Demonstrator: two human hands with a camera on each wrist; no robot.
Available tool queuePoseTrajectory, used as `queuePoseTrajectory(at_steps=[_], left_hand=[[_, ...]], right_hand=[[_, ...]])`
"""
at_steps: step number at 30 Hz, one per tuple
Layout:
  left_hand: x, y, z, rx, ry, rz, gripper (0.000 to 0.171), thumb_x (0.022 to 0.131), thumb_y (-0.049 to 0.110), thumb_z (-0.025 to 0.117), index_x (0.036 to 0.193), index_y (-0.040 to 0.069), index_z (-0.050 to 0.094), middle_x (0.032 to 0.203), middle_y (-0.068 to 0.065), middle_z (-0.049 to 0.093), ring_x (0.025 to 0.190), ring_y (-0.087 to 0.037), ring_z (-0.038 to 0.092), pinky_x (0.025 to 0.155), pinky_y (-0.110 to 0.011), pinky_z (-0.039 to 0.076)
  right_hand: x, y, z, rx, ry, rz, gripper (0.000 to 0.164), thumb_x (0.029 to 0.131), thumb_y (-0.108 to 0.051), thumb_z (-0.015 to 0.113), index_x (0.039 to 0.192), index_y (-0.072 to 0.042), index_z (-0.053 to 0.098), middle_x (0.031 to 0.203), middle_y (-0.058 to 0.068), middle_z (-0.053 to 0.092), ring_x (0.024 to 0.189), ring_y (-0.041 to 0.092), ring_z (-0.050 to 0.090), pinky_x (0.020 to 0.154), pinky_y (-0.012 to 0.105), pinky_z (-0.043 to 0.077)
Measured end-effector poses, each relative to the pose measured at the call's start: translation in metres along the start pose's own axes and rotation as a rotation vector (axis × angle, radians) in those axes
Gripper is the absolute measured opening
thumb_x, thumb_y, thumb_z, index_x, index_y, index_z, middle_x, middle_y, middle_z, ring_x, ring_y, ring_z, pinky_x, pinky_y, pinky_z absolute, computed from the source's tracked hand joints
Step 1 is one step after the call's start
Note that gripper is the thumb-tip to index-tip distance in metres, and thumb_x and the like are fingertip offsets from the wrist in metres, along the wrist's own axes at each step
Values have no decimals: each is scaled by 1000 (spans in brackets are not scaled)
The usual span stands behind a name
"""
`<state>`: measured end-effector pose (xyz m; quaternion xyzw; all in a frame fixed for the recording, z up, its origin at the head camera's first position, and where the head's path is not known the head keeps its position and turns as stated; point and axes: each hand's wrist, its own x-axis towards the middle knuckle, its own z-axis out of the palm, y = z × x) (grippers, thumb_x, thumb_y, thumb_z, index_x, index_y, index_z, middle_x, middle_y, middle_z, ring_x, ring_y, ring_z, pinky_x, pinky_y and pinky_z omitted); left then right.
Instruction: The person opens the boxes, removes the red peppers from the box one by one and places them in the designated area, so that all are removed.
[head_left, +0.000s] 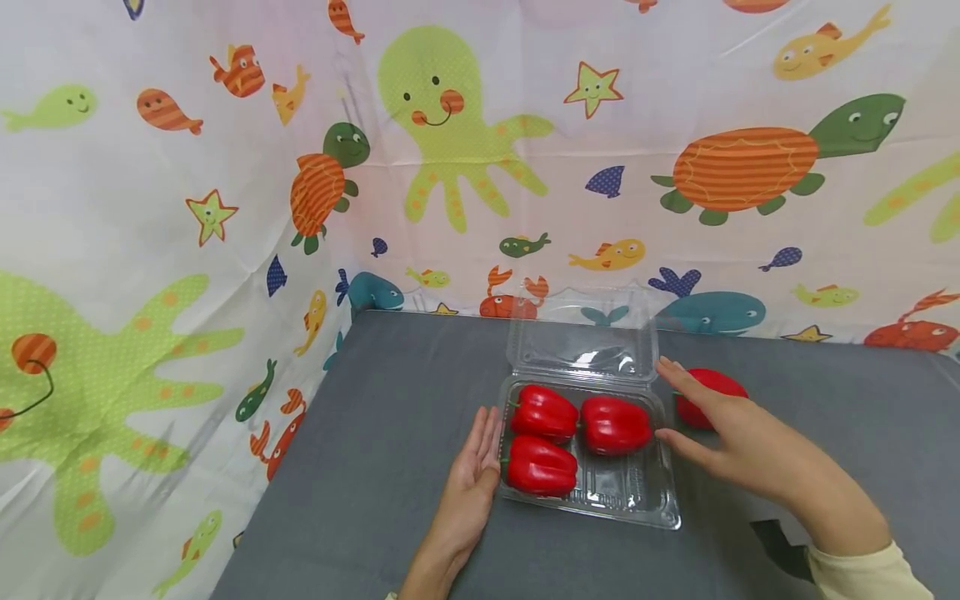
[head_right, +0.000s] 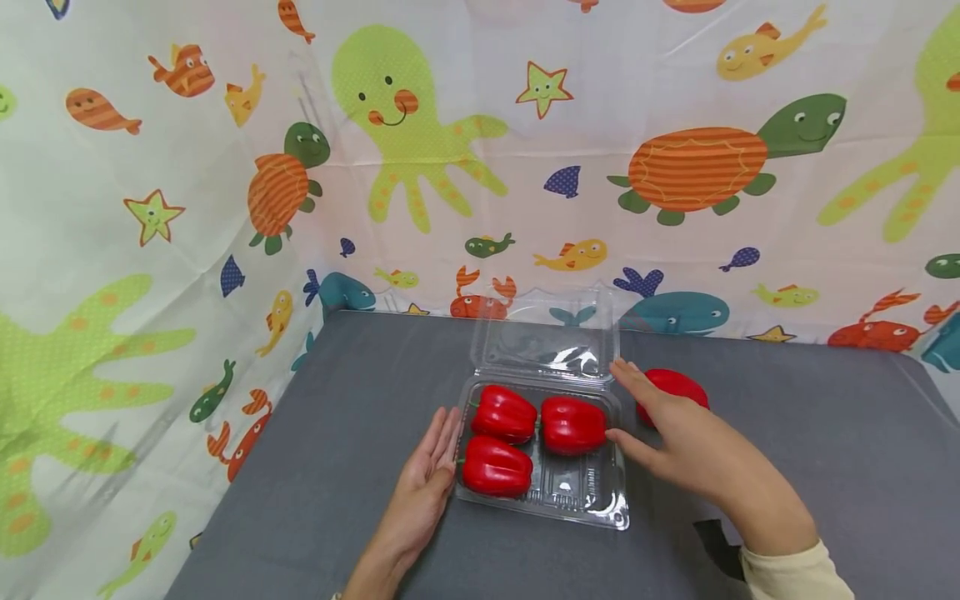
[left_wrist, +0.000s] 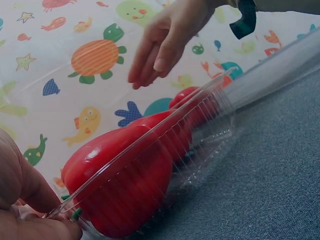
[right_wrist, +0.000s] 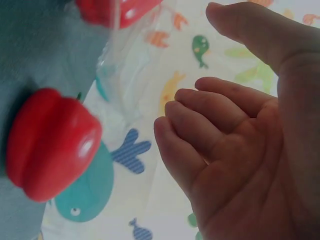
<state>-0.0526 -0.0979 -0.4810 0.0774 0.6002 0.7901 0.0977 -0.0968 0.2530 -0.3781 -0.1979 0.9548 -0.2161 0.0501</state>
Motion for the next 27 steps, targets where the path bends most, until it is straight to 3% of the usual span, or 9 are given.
queuePoseTrajectory(at_steps=[6,11,19,27], left_hand=[[0,-2,-1,-5,12,3,75,105,-12,30,171,11,0,178,-5,10,163,-18,12,124,-21,20],[0,-1,-1,-4,13,0,75,105,-11,30,170,9,-1,178,-5,9,163,-18,11,125,-24,19],[-1,-3,-2,-9,16,1,74,106,-11,31,170,10,0,178,-4,11,163,-20,12,124,-24,20],[0,-4,-1,-12,4,3,74,106,-11,31,171,11,0,178,-3,11,163,-19,12,125,-26,18]], right_hand=[[1,-16,8,19,4,-48,99,89,-48,83,168,-20,31,154,19,56,121,40,69,80,51,66],[4,-21,24,1,32,-113,98,89,-44,85,167,-18,33,162,15,49,118,35,72,84,48,65],[8,-27,43,-20,55,-147,100,86,-39,88,168,-20,33,166,10,43,143,38,54,92,48,62],[13,-28,53,-79,74,-144,102,83,-38,91,166,-18,36,168,9,41,148,38,47,95,50,61]])
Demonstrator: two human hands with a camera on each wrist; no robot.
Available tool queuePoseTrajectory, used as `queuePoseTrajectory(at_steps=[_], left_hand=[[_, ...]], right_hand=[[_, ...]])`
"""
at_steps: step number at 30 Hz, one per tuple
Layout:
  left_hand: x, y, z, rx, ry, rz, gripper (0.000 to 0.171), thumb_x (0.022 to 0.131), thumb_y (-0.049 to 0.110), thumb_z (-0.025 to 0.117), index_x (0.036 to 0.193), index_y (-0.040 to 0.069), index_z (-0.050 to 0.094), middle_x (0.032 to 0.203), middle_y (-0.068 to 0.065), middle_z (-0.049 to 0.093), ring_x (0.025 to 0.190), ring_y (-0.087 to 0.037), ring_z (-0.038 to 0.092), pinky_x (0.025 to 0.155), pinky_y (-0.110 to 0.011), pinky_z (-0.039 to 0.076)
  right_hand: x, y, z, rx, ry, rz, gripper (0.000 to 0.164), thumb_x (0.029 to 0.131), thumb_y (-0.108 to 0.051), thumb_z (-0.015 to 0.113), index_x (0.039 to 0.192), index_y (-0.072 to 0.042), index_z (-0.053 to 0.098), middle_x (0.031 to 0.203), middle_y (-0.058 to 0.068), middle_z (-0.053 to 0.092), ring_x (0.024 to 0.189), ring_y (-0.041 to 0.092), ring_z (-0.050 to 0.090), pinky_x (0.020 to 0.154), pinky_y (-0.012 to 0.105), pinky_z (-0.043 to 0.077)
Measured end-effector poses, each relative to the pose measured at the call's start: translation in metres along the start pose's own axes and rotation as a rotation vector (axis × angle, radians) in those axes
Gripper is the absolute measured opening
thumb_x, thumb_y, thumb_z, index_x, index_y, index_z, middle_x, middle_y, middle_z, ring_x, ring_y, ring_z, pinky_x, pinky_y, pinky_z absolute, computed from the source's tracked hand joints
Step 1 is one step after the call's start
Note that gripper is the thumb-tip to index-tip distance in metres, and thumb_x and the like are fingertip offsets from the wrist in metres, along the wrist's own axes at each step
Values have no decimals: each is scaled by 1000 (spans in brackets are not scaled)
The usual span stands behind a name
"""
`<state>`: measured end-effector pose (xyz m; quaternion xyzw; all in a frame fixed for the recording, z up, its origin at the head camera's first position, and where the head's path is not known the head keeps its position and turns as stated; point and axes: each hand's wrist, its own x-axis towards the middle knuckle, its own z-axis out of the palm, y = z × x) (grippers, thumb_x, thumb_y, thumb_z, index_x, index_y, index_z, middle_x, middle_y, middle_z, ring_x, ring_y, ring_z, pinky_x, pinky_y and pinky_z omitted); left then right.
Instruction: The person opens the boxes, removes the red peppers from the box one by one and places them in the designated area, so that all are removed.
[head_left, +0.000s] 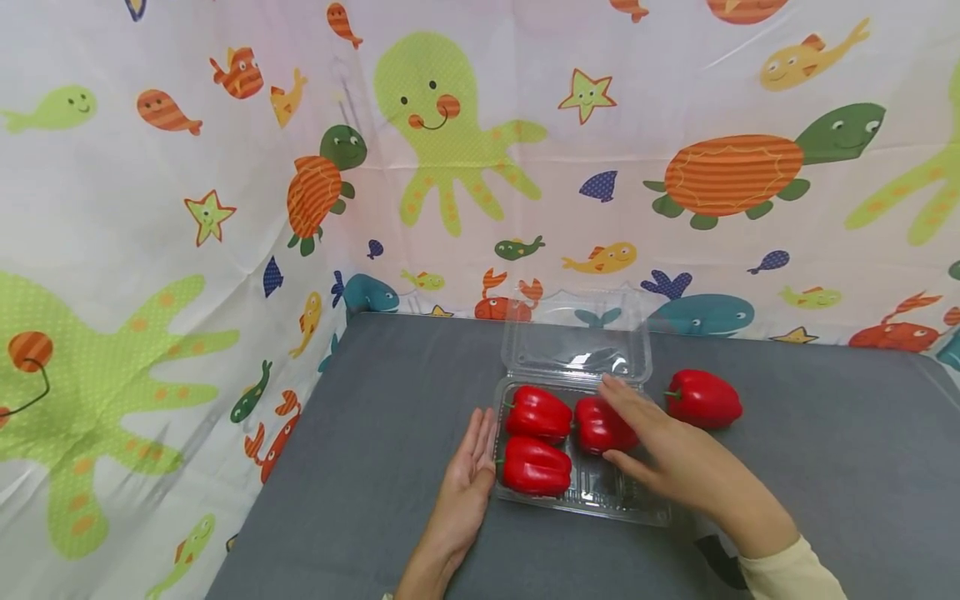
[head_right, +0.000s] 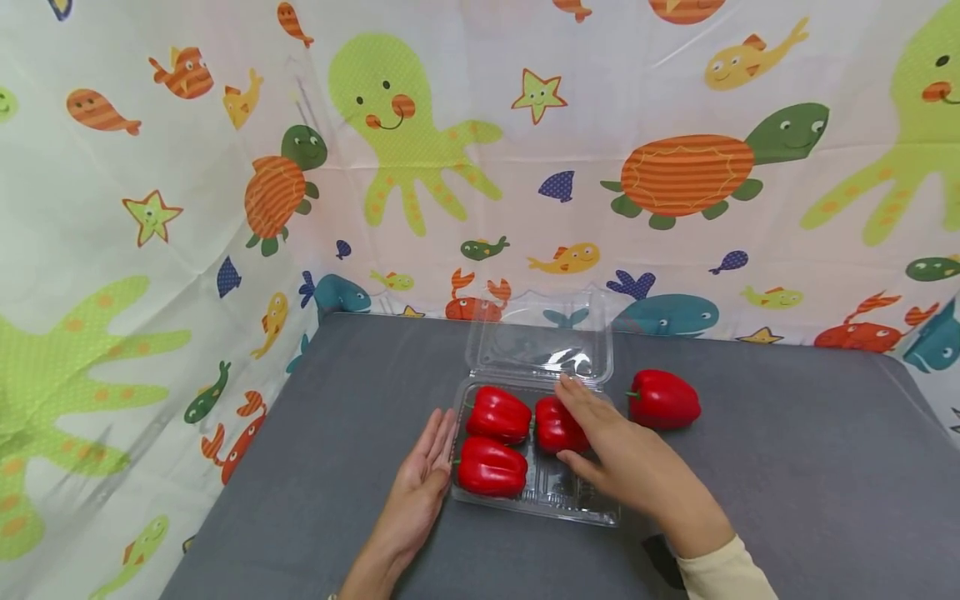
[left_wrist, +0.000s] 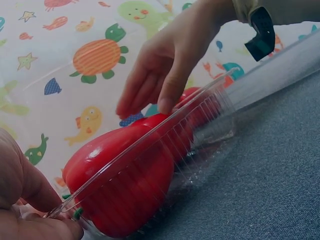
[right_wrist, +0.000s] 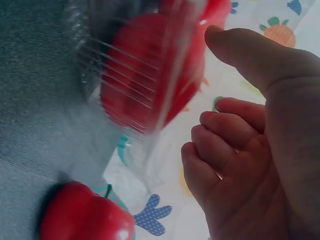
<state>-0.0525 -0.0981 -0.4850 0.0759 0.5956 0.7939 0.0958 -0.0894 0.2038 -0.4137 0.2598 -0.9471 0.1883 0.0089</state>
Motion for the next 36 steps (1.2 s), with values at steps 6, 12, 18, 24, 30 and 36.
queuePoseTrajectory(at_steps=[6,12,18,24,30,36], left_hand=[[1,1,0,3,-3,-6,74,106,-11,30,171,11,0,178,-3,11,163,-18,11,125,-26,18],[1,2,1,-2,0,-9,75,105,-12,30,170,11,-1,178,-3,10,163,-18,12,124,-21,19],[0,3,1,4,-3,-11,75,105,-11,31,170,9,-1,178,-4,10,163,-18,11,124,-23,19],[0,3,0,-1,-12,-11,76,106,-11,31,170,11,-2,178,-4,9,163,-18,10,124,-23,18],[0,3,0,-8,-24,-5,75,106,-11,30,170,10,-3,178,-3,8,163,-18,9,125,-24,17],[0,2,0,-9,-15,-13,75,105,-12,31,170,8,-3,178,-3,9,163,-18,9,125,-25,18]], right_hand=[[2,5,9,-10,1,-5,102,83,-36,91,166,-14,36,169,10,39,150,39,44,96,52,60],[2,5,16,-23,30,-33,101,82,-35,92,164,-11,38,165,13,44,146,41,49,98,54,59],[4,6,22,-52,32,-15,102,80,-33,94,163,-10,40,163,14,46,143,43,52,95,54,60],[6,6,25,-85,48,-5,100,79,-30,95,162,-10,42,161,14,49,140,41,55,93,53,61],[8,5,26,-105,80,-8,98,75,-27,97,159,-10,48,156,15,55,136,41,59,88,53,63],[9,3,24,-122,82,-12,99,71,-26,100,156,-9,52,153,16,58,134,40,61,87,53,63]])
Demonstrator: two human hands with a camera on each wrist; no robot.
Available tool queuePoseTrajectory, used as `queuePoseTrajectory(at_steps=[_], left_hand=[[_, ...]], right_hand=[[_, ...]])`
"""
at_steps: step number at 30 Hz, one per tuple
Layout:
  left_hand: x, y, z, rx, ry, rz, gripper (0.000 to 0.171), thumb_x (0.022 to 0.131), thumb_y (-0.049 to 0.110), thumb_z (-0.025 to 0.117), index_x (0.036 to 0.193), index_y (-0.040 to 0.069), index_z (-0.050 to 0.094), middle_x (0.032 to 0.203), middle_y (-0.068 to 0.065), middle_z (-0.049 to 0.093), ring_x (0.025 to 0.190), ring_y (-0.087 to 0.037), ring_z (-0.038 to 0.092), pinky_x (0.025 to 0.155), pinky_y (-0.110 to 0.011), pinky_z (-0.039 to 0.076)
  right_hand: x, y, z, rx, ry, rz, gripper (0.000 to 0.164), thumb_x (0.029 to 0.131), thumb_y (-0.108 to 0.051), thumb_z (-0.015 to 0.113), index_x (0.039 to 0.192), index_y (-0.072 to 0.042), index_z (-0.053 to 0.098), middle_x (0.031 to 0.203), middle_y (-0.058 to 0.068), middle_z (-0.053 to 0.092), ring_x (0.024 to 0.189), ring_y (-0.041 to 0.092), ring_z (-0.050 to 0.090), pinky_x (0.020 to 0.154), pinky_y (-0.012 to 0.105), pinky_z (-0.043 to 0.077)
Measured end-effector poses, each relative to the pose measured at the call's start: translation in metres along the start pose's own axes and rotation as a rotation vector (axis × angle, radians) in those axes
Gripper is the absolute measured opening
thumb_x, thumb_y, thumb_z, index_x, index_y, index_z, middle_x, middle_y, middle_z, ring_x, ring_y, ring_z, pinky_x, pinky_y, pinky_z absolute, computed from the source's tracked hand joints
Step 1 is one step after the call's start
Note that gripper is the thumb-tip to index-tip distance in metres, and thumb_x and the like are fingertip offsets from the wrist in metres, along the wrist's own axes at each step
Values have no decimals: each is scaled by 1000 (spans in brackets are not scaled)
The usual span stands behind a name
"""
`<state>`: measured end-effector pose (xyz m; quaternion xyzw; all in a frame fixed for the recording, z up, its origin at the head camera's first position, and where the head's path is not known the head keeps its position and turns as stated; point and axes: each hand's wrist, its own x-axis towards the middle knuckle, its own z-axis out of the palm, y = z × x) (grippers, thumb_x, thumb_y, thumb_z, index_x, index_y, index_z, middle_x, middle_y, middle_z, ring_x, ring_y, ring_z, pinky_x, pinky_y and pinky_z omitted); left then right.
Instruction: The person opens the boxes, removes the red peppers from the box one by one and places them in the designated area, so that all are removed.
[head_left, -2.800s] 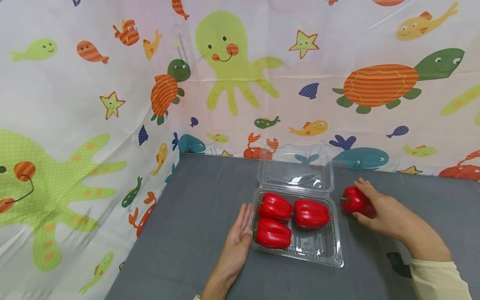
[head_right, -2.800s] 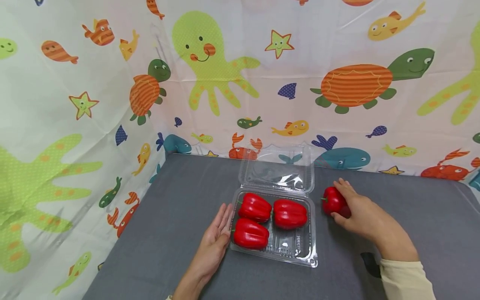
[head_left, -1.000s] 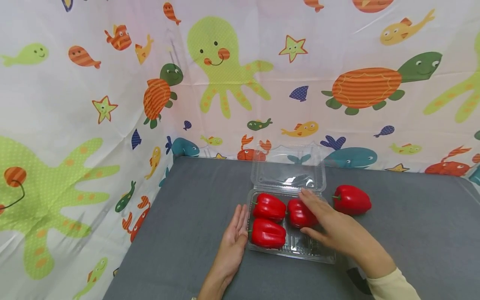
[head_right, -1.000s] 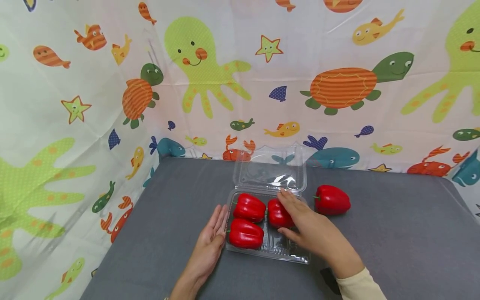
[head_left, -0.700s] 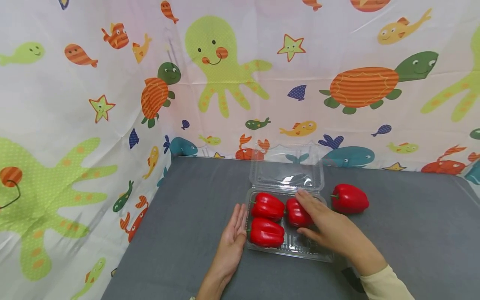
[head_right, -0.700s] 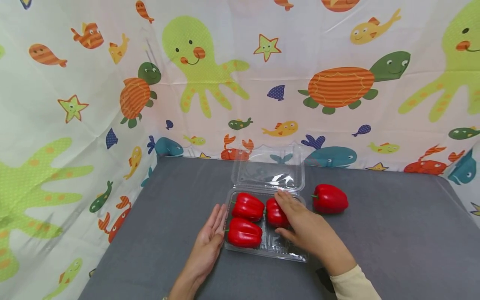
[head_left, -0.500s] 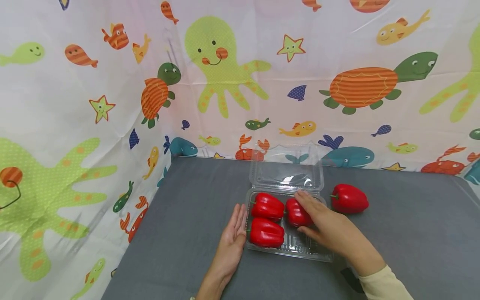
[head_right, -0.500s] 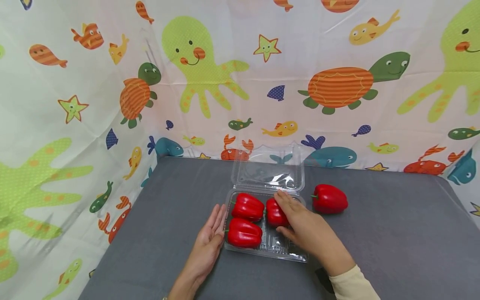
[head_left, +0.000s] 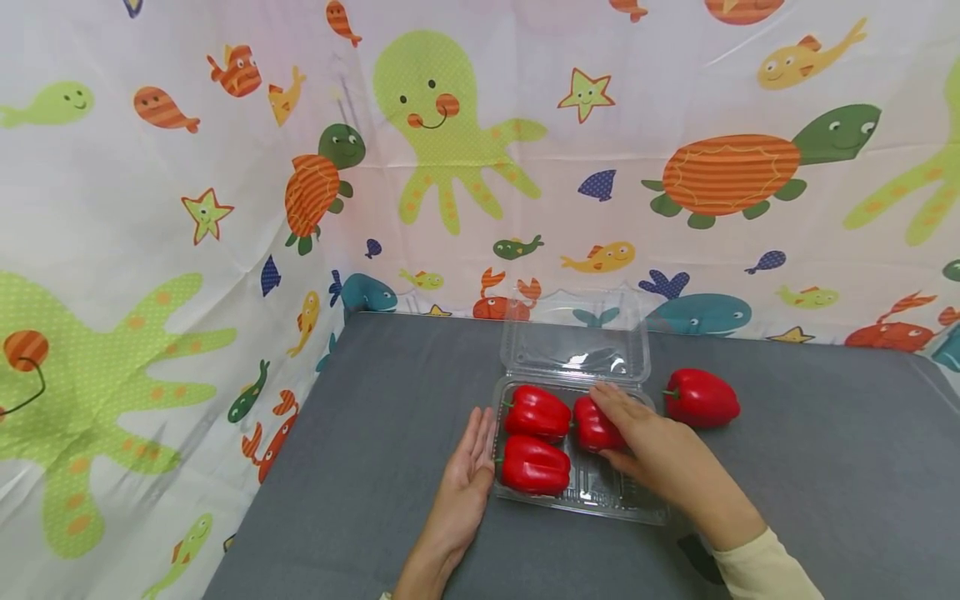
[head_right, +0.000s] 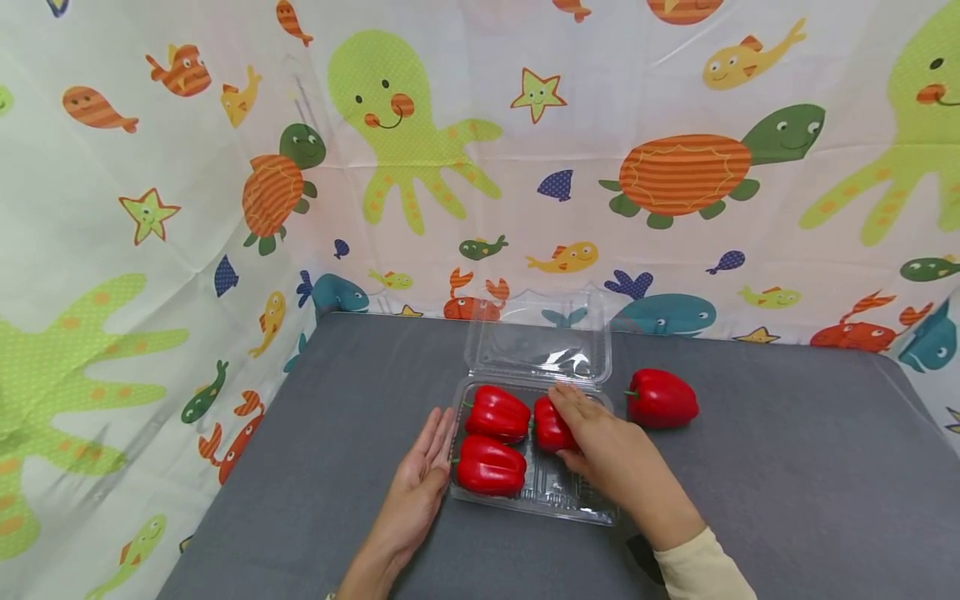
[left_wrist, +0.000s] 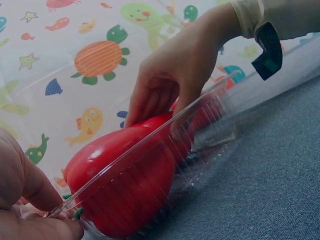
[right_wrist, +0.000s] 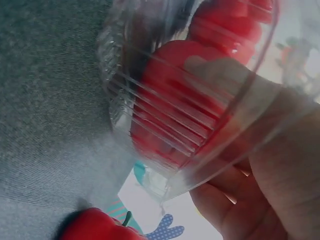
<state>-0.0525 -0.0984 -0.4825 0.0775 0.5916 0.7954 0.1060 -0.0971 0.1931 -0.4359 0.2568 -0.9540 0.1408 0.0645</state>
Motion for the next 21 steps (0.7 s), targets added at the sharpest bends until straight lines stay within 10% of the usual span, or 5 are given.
queuePoseTrajectory(at_steps=[21], left_hand=[[-1,0,1,-25,11,13,76,104,-14,30,170,9,3,178,-5,11,163,-22,10,124,-22,20]], right_hand=[[6,-18,-11,-109,-23,7,97,67,-25,101,152,-6,57,150,17,61,137,42,58,86,55,64]])
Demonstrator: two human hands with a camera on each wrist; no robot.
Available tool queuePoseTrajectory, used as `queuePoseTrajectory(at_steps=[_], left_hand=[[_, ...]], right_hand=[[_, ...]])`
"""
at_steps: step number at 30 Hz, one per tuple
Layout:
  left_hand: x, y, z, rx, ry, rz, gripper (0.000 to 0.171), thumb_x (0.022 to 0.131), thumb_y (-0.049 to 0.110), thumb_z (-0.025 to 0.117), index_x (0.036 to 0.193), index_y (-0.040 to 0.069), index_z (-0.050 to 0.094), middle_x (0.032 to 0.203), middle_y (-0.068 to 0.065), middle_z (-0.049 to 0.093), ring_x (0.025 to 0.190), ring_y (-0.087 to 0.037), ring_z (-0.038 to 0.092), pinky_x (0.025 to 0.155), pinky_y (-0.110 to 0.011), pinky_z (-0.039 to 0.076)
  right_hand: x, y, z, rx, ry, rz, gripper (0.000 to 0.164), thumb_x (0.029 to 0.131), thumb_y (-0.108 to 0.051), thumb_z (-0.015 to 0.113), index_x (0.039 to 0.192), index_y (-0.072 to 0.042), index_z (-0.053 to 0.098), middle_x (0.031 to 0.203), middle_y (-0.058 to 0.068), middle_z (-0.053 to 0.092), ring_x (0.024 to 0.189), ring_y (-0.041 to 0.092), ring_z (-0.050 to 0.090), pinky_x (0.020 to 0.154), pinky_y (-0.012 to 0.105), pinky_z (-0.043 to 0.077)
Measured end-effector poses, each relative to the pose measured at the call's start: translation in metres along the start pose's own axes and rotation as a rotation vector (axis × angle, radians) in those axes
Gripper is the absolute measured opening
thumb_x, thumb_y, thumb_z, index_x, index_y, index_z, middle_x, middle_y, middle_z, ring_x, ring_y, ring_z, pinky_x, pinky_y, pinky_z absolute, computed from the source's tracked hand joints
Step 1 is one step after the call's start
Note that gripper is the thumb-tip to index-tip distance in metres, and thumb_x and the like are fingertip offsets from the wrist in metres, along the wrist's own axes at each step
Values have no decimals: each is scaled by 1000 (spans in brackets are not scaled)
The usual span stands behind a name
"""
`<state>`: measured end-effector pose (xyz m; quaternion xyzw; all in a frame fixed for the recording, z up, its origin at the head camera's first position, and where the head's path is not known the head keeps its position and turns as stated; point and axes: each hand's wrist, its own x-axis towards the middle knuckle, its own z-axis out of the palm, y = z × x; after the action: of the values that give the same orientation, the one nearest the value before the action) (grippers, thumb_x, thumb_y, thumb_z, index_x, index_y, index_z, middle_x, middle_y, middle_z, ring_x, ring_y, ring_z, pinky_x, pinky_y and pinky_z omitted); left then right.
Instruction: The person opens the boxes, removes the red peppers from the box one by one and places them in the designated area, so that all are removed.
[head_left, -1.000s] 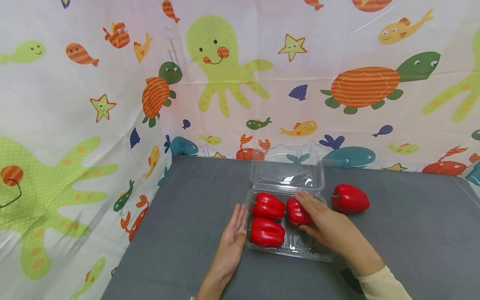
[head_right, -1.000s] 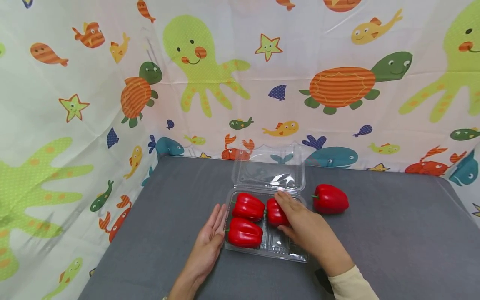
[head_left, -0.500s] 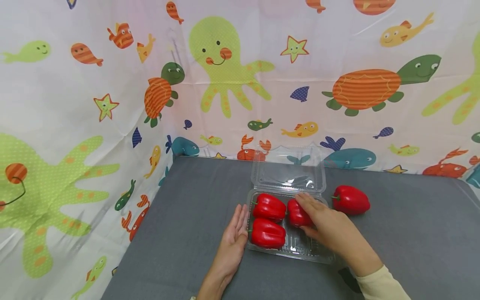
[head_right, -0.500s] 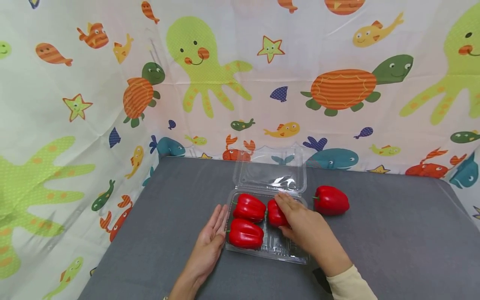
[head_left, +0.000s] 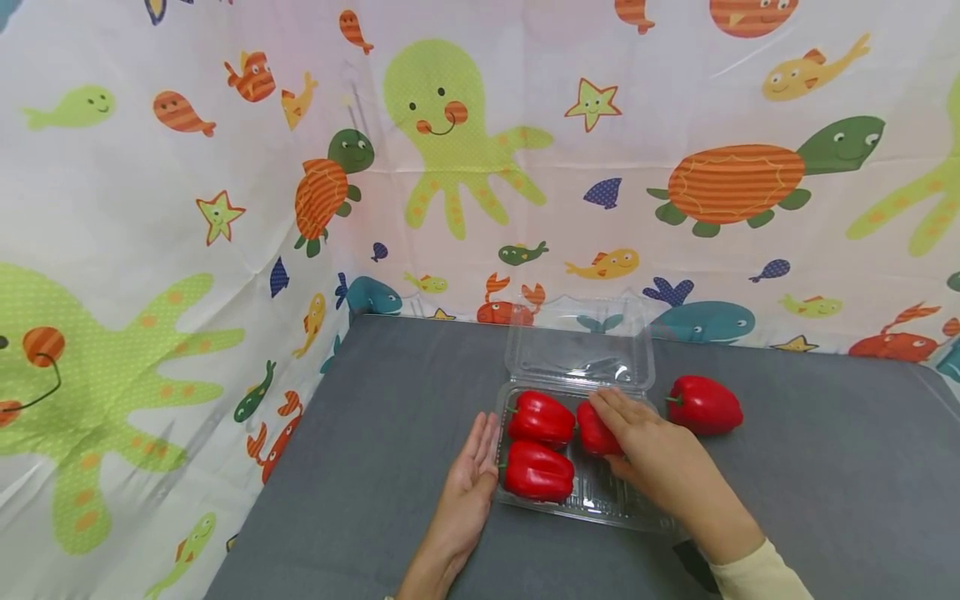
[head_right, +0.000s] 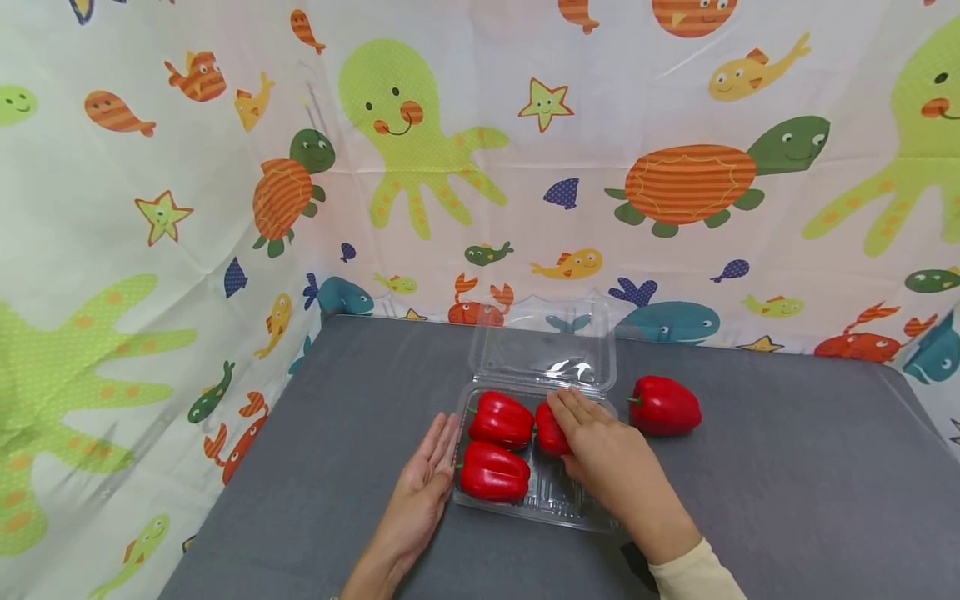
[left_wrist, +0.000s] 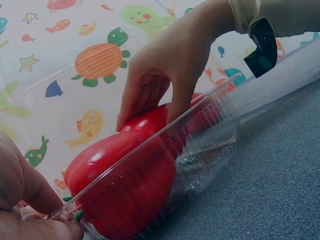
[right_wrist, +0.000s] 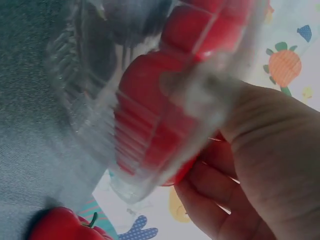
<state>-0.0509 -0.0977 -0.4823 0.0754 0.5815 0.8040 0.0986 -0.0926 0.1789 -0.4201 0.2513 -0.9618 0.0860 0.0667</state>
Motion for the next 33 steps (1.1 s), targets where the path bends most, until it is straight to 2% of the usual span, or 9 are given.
queuePoseTrajectory(at_steps=[12,26,33], left_hand=[[-1,0,-1,-7,5,3,75,105,-13,30,170,9,2,178,-5,12,163,-21,10,123,-20,21],[0,0,0,0,-2,-18,76,103,-14,29,170,9,0,178,-5,11,163,-21,10,123,-22,21],[-1,0,0,0,-13,-9,75,105,-13,29,170,9,0,178,-5,10,163,-20,9,124,-23,19]], right_hand=[[-6,-9,-14,-45,12,8,102,65,-25,102,153,-5,55,151,17,60,139,41,56,93,56,61],[-16,-8,-23,34,9,37,102,72,-23,99,158,-7,48,156,17,55,145,42,50,90,54,62],[-17,-5,-29,46,26,33,103,71,-16,99,159,-8,46,157,17,54,146,42,49,89,55,62]])
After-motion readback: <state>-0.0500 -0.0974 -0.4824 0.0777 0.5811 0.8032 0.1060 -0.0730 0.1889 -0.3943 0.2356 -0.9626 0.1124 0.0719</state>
